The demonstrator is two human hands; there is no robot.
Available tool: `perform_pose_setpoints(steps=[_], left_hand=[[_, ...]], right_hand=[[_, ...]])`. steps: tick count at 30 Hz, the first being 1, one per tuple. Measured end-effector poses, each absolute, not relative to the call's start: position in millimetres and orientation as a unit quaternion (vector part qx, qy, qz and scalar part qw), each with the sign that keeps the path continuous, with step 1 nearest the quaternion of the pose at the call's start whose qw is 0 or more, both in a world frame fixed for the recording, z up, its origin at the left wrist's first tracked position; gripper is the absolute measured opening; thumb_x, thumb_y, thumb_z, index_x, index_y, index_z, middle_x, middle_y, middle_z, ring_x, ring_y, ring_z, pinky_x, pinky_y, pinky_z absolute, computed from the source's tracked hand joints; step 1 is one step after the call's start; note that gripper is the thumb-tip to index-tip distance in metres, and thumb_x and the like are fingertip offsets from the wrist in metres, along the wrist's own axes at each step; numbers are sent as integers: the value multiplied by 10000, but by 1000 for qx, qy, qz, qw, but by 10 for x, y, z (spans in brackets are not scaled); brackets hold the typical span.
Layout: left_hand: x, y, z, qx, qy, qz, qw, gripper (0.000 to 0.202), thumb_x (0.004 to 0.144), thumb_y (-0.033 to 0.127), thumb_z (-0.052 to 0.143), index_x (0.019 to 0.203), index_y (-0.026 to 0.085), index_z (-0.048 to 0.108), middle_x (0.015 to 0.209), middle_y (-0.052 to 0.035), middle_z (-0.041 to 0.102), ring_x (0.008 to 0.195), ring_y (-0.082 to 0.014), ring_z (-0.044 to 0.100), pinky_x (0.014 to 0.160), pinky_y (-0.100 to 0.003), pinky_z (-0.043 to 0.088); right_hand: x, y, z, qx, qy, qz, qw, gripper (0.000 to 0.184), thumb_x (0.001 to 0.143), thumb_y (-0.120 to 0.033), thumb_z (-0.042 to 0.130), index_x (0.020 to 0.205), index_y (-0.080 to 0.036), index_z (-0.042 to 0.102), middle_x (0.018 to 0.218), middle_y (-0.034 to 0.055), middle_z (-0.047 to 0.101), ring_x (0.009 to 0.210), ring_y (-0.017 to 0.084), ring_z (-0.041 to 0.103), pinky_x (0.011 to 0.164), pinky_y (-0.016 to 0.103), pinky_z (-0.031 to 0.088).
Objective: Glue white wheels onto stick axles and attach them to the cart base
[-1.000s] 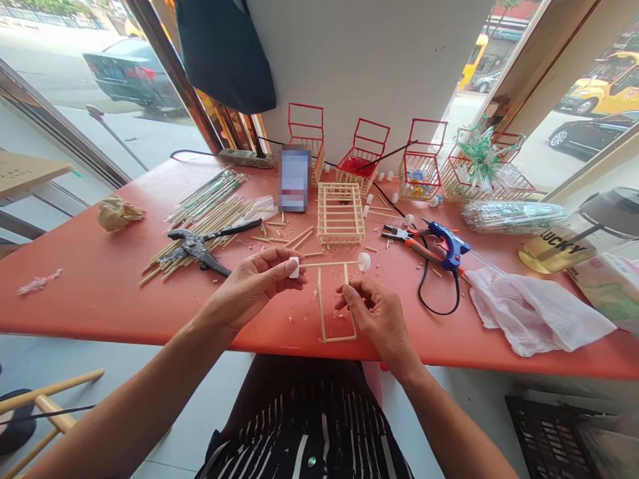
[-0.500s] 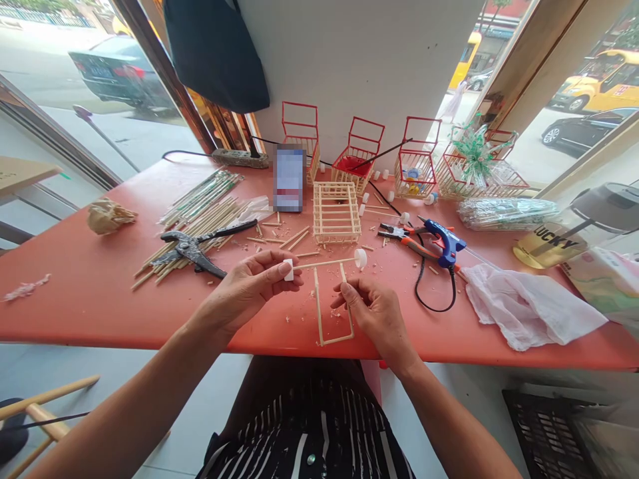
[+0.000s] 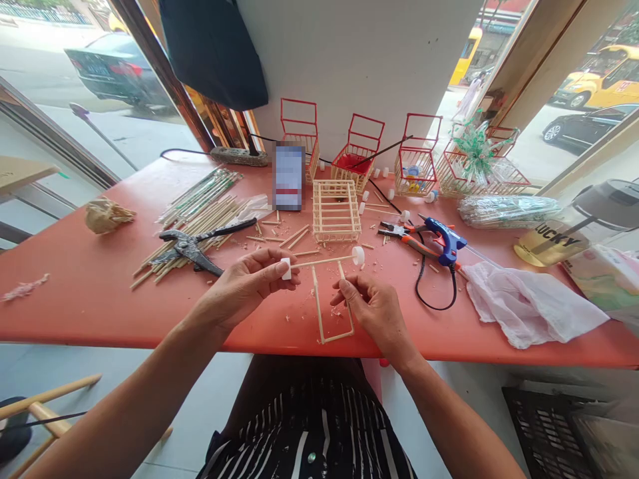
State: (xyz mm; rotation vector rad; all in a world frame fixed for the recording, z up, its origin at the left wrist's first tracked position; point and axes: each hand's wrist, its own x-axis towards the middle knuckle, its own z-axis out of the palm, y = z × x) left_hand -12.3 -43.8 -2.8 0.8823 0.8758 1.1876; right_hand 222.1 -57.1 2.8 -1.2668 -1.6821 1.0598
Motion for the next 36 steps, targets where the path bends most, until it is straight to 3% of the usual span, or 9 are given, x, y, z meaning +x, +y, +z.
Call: perform_pose_setpoints(steps=[5,13,18,21,30,36], left_hand=[[-138,-405,-37,408,387,513,648,295,780,332,862,955,142,721,845,-32,719,776,-144,723,742,-254,603],[-73,-437,5,359,360,534,675,522,722,416,899,1107,142,679,935,-80,741,820,-197,743,725,-285,599],[55,-543,-7,333,359,516,702,465,703,371,915,1055,135,722,1015,-111,756,756,-134,680,686,-240,536],[178,-610,9,382,384,520,660,371,769,381,860,1028,131,773,1020,-100,762,720,-91,598,655,-208,469],[458,-620,13,457,404,540,580,238,902,392,720,955,173,797,943,-60,774,867,-135,612,819,-244,443],[531,-590,18,416,368,565,609,179,886,335,731,849,165,775,788,-29,735,808,-137,641,862,-269,470]], right_hand=[[2223,-560,15,-498,-658,414,385,291,964,-458,592,893,-198,701,781,43,786,723,172,704,710,283,550],[2231,-562,-13,-488,-652,391,428,247,968,-422,618,906,-204,715,809,36,775,716,155,674,690,266,531],[2230,-596,-8,-471,-655,357,471,213,983,-372,614,867,-218,704,838,28,781,748,141,664,699,244,518],[2217,-620,-11,-476,-652,339,483,191,989,-366,617,898,-225,709,831,18,781,743,140,660,704,251,514],[2229,-673,-34,-475,-656,328,486,163,993,-358,622,953,-231,717,874,17,789,748,138,682,702,257,522],[2263,-668,-34,-478,-656,333,480,167,987,-363,630,935,-235,724,896,19,796,819,158,735,730,263,532]])
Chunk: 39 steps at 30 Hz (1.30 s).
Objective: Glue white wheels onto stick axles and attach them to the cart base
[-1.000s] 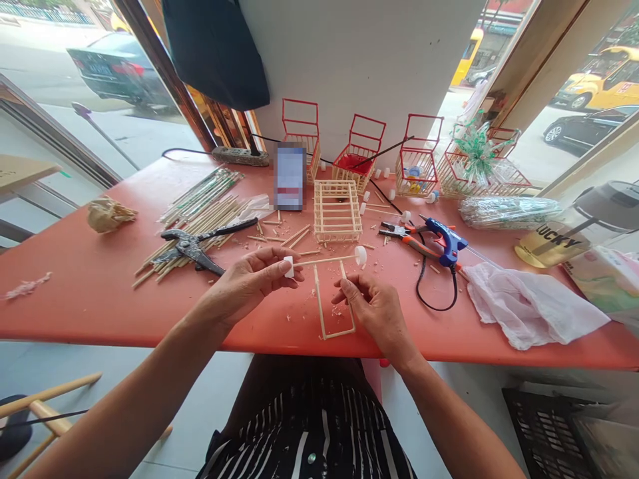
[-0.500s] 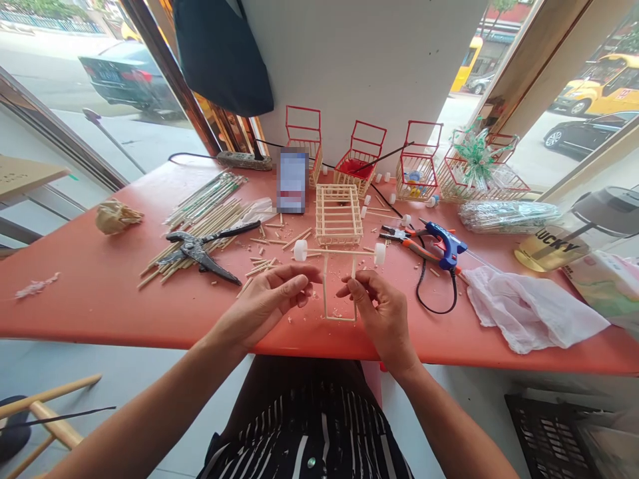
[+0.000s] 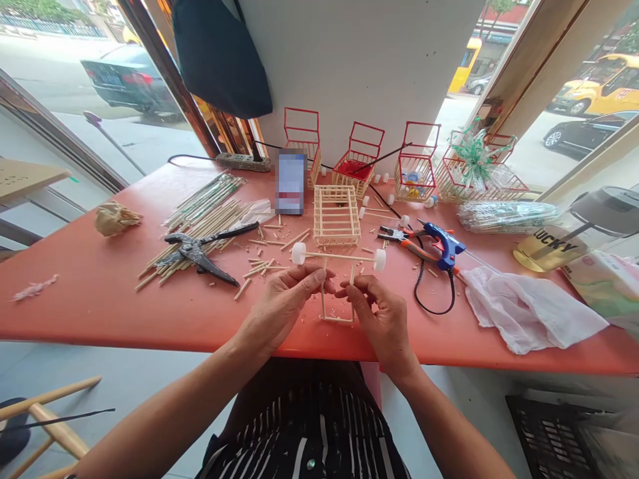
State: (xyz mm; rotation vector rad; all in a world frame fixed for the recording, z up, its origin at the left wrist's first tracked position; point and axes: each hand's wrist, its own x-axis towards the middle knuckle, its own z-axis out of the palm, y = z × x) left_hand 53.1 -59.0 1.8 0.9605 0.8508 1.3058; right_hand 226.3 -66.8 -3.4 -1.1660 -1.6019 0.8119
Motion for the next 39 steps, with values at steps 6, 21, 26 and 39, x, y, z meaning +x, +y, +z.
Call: perform_pose_setpoints(steps=[6,21,26,39], left_hand=[[533,-615,-4,398,368,571,617,186,863,335,753,874,152,789,760,-31,726,799,-139,636,855,-274,481],[499,-652,16,398,370,569,617,242,838,384,784,871,145,784,753,-36,700,779,-147,618,822,-286,486],[493,-657,2,391,369,569,623,267,841,391,781,922,137,793,759,-41,703,784,-151,624,821,-290,491],[446,-689,46,385,356,570,633,246,829,381,789,886,142,795,744,-42,704,769,-157,631,831,-308,498]], right_hand=[[2292,-702,-47,-468,-653,363,473,190,988,-393,632,951,-233,726,904,30,801,857,177,753,742,277,537],[2268,-694,-6,-454,-655,381,468,222,988,-411,626,937,-210,703,939,64,794,830,179,750,694,270,529],[2237,-676,35,-454,-654,377,474,247,994,-399,613,870,-202,696,881,61,787,811,171,741,725,265,543],[2189,-697,55,-449,-664,360,478,211,996,-368,596,890,-210,686,850,58,790,792,180,744,727,285,567]])
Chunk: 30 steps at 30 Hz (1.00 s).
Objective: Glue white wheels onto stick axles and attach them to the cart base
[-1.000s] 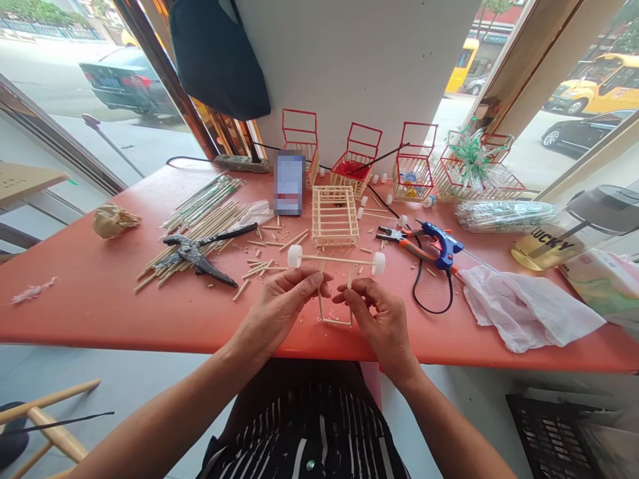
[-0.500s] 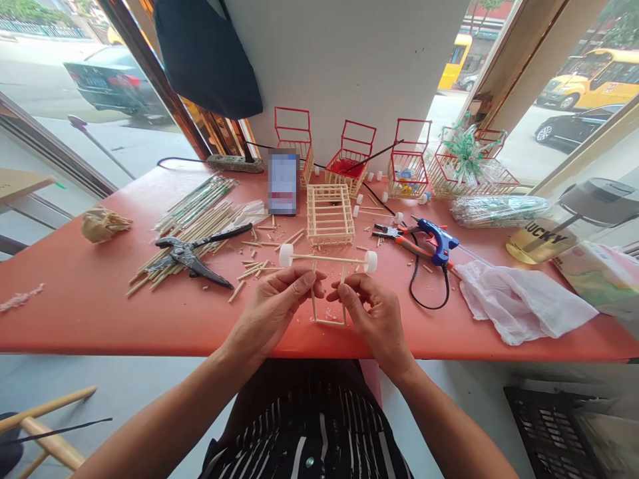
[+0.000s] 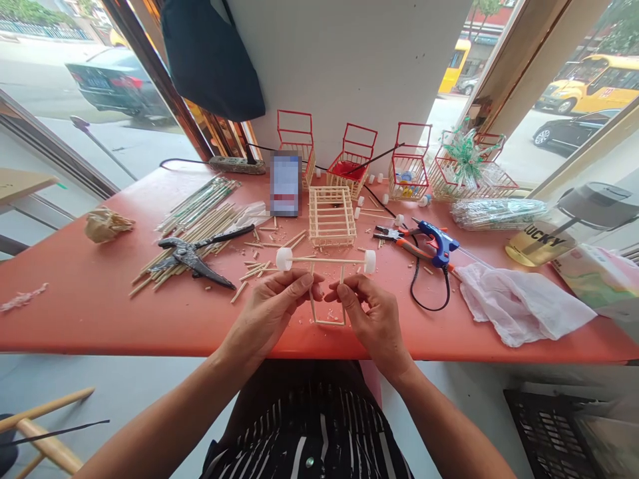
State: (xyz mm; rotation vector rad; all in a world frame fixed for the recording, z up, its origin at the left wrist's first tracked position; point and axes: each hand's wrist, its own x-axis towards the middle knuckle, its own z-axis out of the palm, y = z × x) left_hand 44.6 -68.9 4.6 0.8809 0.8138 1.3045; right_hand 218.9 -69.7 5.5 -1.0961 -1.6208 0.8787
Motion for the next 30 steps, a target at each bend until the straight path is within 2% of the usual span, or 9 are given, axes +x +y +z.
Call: perform_pose_setpoints(steps=[14,21,23,26,28,30], left_hand=[[420,-685,-24,410,373,562,613,283,862,431,770,897,150,779,831,-65,753,833,-173,662,856,-309,508],[324,-759,-75,459,415,524,585,345,888,458,730,1070,167,759,1016,-99,775,960,-221,697,894,-331,522],[277,-827,-89,486,469,523,520,277,874,420,747,1035,197,772,1006,-77,770,886,-210,688,830,-316,523],[198,-939,-49,556,529,557,317,73,863,302,758,896,247,792,848,-32,741,735,-188,605,784,-323,487],[150,-974,38,604,502,590,187,77,852,215,760,882,279,790,809,-20,726,787,-211,600,870,-358,474],[119,-947,161,652,462,593,101,190,851,163,751,969,308,786,933,-27,757,925,-240,622,947,-393,463]], right_hand=[[2180,-676,66,-453,-671,346,474,204,997,-363,593,901,-213,691,854,52,792,791,174,738,711,280,564],[2188,-650,77,-454,-669,343,478,209,1000,-370,592,916,-213,702,850,48,783,778,170,727,711,281,565],[2202,-646,68,-453,-665,344,485,203,1000,-367,594,915,-213,694,862,50,779,782,170,730,716,283,565],[2216,-638,53,-447,-660,349,492,197,1000,-361,594,907,-211,683,872,50,776,781,168,733,717,281,564],[2215,-634,47,-444,-662,353,490,192,997,-350,598,892,-209,675,862,48,776,773,163,730,707,273,558],[2207,-632,45,-443,-664,356,485,190,995,-341,603,879,-207,671,856,46,775,765,159,725,697,266,549]])
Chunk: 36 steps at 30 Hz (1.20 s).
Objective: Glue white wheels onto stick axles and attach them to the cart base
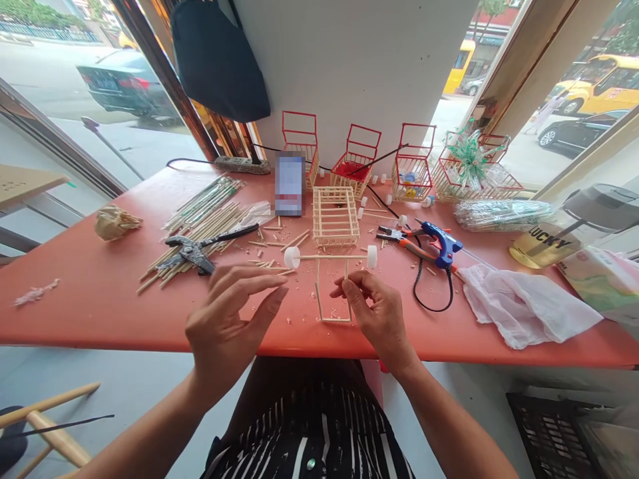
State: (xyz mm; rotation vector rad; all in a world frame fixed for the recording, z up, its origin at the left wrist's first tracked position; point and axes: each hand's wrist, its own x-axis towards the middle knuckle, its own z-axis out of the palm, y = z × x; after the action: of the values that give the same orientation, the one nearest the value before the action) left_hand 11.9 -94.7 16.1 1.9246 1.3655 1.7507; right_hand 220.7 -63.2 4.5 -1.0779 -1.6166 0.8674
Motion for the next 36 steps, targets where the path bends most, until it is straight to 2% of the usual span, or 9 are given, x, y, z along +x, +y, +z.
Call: perform_pose_setpoints(steps=[2,5,12,20,36], left_hand=[[116,-861,283,684,442,578,45,236,859,174,744,1036,325,781,1026,-39,759,1033,-266,608,1010,-436,448],[169,-680,390,725,433,535,10,195,894,196,707,1045,295,779,1068,-57,751,1108,-279,578,1038,-461,434],[346,-461,363,779,423,460,-45,161,956,194,629,1059,197,753,1104,-91,726,1135,-280,550,1022,-467,446],[405,-435,358,784,426,450,-21,160,979,191,611,888,183,742,1021,-68,754,1099,-257,573,957,-453,473],[401,-433,325,777,427,462,-15,123,967,210,644,901,195,747,983,-36,778,1091,-251,603,958,-453,474]], right_hand=[[2197,-632,49,-441,-666,360,482,190,996,-336,603,872,-208,669,866,44,775,772,156,725,707,264,546],[2186,-633,64,-434,-668,364,482,192,999,-336,600,871,-209,666,873,40,773,786,153,730,726,260,545],[2177,-622,78,-440,-680,357,466,225,1005,-360,588,877,-200,682,845,51,776,769,159,715,720,269,532],[2187,-614,54,-443,-674,366,465,245,1005,-387,586,885,-203,692,820,39,766,765,166,719,721,283,534],[2174,-614,73,-448,-668,366,469,250,1001,-360,588,833,-204,688,774,21,758,723,151,709,687,262,531]])
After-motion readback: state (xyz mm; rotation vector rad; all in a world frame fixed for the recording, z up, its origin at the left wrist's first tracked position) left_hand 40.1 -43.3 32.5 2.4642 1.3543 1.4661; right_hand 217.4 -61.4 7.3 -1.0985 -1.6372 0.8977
